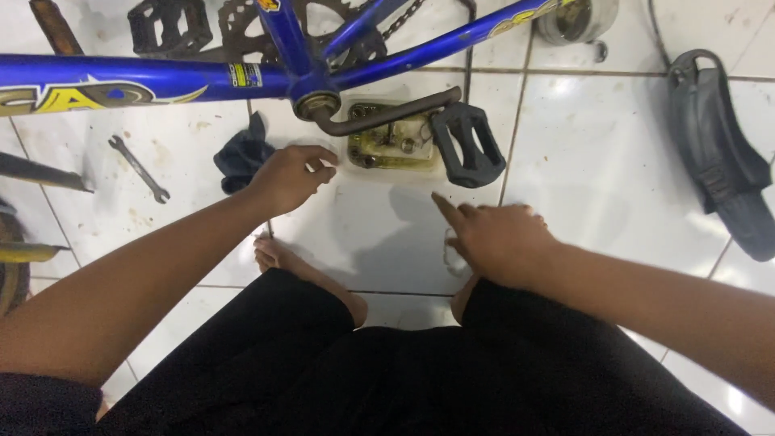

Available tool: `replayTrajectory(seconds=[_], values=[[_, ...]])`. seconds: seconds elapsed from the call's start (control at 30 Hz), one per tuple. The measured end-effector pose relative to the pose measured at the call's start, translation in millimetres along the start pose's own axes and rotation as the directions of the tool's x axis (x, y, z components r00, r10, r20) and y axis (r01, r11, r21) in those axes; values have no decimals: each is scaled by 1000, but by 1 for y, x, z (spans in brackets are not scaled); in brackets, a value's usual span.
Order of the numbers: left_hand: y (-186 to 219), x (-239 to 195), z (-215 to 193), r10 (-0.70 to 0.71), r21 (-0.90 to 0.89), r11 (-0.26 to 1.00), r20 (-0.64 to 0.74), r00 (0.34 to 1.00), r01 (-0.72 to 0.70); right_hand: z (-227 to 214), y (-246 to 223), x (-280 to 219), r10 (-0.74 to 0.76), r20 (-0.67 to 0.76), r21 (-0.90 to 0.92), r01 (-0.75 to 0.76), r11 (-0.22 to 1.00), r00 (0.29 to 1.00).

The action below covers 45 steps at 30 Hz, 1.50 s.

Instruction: The person works on a blue bicycle, initially adjusting the front brake caliper and cable. They then move to the crankset area, wiping the frame with a dark cloth. Finally, they pick up small metal parts from a container of liquid and wipe them with the cloth.

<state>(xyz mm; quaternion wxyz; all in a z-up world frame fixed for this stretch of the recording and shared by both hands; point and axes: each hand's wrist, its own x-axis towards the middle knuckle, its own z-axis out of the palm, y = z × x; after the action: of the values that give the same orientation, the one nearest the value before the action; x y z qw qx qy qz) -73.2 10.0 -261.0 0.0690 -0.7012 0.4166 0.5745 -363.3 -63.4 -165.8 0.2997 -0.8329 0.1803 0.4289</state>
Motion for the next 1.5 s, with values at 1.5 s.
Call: replayTrajectory(seconds=[1.5], values=[[4,5,1,385,217,912,-151,911,-349,63,26,74,-182,-286,-595,-26,803,941]])
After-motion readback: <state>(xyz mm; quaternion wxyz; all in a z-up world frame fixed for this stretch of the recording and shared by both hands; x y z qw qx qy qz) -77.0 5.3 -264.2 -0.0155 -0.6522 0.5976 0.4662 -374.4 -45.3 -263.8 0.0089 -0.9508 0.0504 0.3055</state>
